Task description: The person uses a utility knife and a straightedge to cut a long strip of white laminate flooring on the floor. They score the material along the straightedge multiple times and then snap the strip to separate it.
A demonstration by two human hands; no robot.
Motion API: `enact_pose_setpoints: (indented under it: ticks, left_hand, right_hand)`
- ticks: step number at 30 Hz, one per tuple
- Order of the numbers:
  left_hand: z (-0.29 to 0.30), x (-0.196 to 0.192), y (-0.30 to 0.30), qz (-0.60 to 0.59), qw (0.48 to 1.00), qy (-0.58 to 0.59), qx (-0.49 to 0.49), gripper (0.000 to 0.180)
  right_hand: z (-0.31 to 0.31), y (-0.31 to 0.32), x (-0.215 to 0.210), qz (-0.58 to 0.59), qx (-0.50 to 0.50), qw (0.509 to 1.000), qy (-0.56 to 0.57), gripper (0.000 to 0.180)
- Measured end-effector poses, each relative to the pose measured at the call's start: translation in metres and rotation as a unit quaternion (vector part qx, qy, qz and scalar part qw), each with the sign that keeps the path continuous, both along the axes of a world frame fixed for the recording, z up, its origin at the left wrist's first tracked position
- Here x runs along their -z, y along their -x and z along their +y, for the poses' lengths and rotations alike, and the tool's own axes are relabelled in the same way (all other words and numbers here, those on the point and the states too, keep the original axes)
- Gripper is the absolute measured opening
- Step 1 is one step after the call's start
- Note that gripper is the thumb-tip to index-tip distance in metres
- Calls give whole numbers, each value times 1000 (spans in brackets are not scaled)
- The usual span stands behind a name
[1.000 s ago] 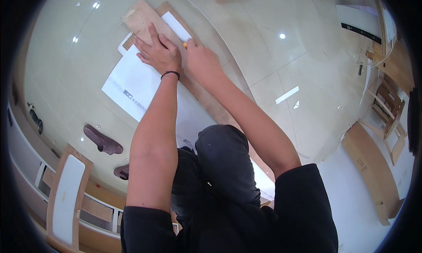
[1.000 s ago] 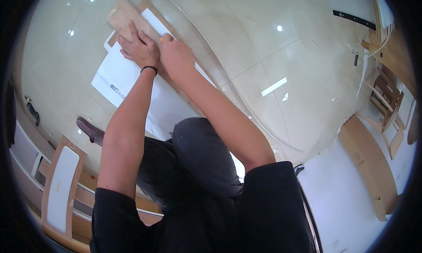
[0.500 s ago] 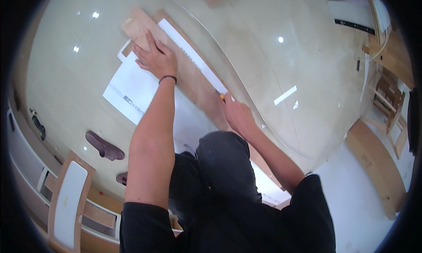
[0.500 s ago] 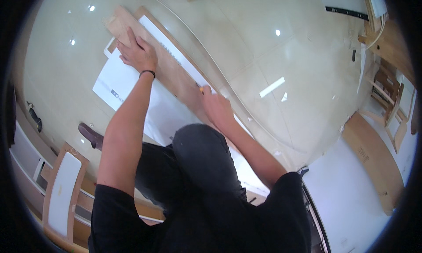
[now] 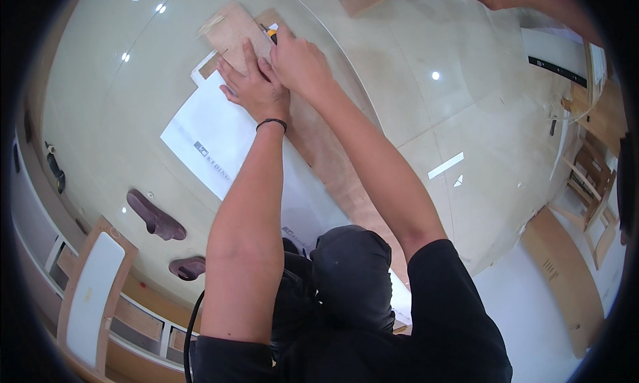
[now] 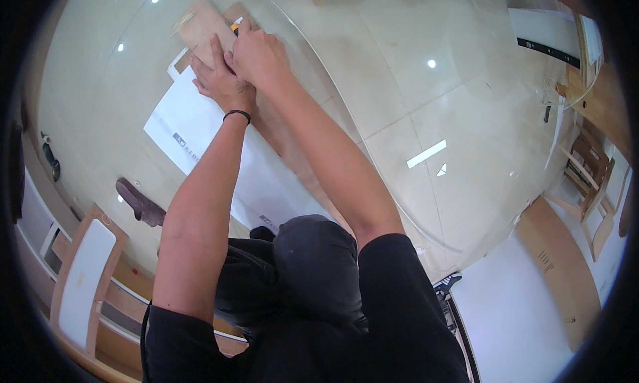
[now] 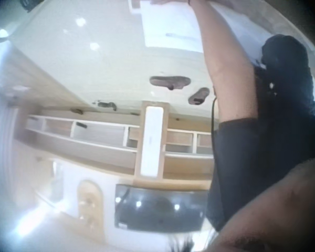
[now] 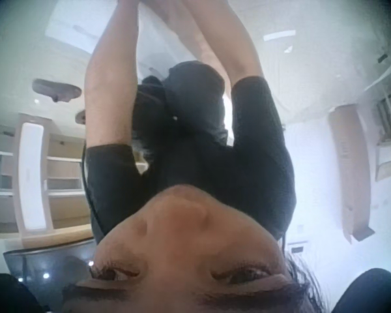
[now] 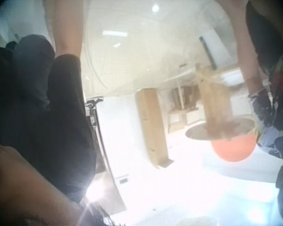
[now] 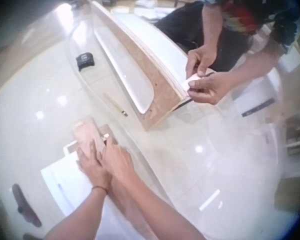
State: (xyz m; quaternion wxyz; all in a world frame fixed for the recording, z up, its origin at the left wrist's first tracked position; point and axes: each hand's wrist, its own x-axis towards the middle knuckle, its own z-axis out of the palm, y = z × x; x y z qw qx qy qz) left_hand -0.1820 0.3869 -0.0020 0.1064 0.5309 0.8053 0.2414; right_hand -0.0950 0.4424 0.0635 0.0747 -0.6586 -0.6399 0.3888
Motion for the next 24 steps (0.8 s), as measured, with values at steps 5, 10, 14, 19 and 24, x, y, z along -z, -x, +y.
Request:
enact_pose_setpoints:
  ticks: [5, 10, 14, 19, 24]
  left_hand:
    - [0, -1, -1, 1, 1000, -3, -1, 46]
    - [0, 1, 0, 8, 1000, 6, -2, 47]
    - [-1, 2, 0, 7, 1000, -13, 7, 46]
    - [0, -1, 0, -9, 1000, 3, 4, 47]
    - [3, -4, -2, -8, 1000, 6, -5, 48]
  right_hand:
    - [8, 0, 0, -20, -25, 999, 33, 55]
    - [12, 2, -1, -26, -40, 998, 49, 53]
    - [12, 6, -5, -52, -42, 997, 37, 49]
    - [-18, 0, -3, -20, -2, 1000, 12, 35]
    - [-67, -25, -5, -31, -3, 998, 46, 30]
